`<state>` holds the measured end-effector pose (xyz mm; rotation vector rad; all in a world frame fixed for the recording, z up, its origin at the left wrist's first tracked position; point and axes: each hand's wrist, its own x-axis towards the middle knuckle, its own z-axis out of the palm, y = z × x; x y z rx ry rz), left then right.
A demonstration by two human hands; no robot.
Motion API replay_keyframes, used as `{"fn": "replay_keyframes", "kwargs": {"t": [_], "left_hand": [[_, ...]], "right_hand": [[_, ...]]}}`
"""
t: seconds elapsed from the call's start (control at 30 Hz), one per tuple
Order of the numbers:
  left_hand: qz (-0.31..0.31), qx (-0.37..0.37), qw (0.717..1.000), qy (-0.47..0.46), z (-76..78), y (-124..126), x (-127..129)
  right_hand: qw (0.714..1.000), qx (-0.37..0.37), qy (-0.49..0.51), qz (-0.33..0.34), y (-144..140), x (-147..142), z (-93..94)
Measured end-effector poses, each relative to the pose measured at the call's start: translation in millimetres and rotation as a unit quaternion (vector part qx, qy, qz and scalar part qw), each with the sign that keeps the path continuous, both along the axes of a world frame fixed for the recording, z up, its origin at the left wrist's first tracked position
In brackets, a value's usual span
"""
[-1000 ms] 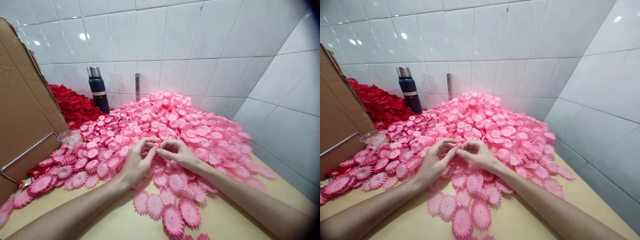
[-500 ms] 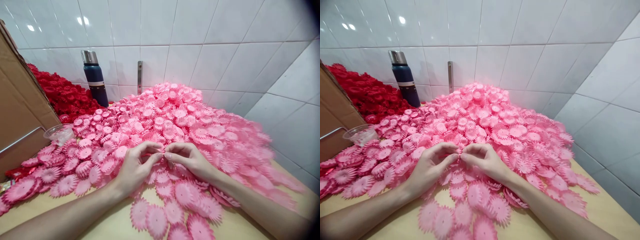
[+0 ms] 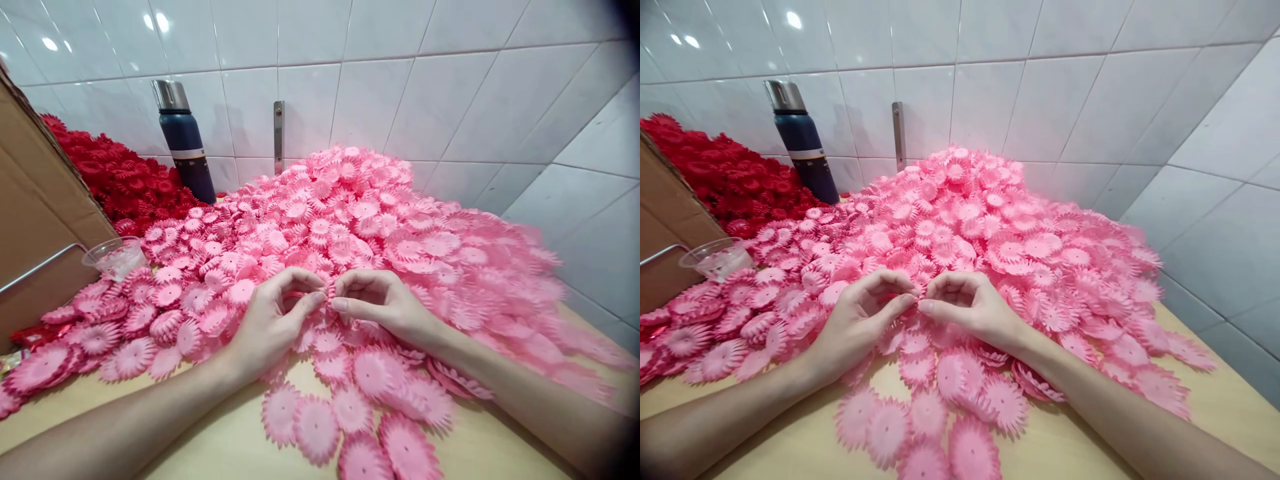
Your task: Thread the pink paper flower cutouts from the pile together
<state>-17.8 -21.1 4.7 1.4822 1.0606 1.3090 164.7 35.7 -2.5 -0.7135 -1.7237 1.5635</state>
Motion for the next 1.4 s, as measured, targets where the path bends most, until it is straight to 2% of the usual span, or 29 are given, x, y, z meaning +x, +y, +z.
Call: {"fn": "replay_keyframes", "kwargs": {"t": [0.4,0.53,0.87,1.1,1.4], "left_hand": [[0.002,-0.001,1.000,0.012,-1.7,0.1,-0.5],[-0.003,-0.003,1.000,0.014,-2.0,-0.6,-0.4],[0.003,-0.002,1.000,0.026,1.4,-2.2,0.8],[-0.031,-0.004,0.999,0.010,-0.6,-0.5,0.0],[-0.020,-0.014,1.000,0.010,-1.7,0.4,-1.4]], "right_hand": [[1.000,0.008,0.013,-0.002,3.3,1.3,-0.5],[0.999,-0.003,0.031,0.013,3.6,2.6,-2.1],[0.999,-0.040,0.037,-0.002,3.5,1.2,-0.4],[0.998,-0.058,0.025,0.003,4.7,3.1,1.9],[0.997,-0.043,0.063,0.007,5.5,3.8,-1.8]]}}
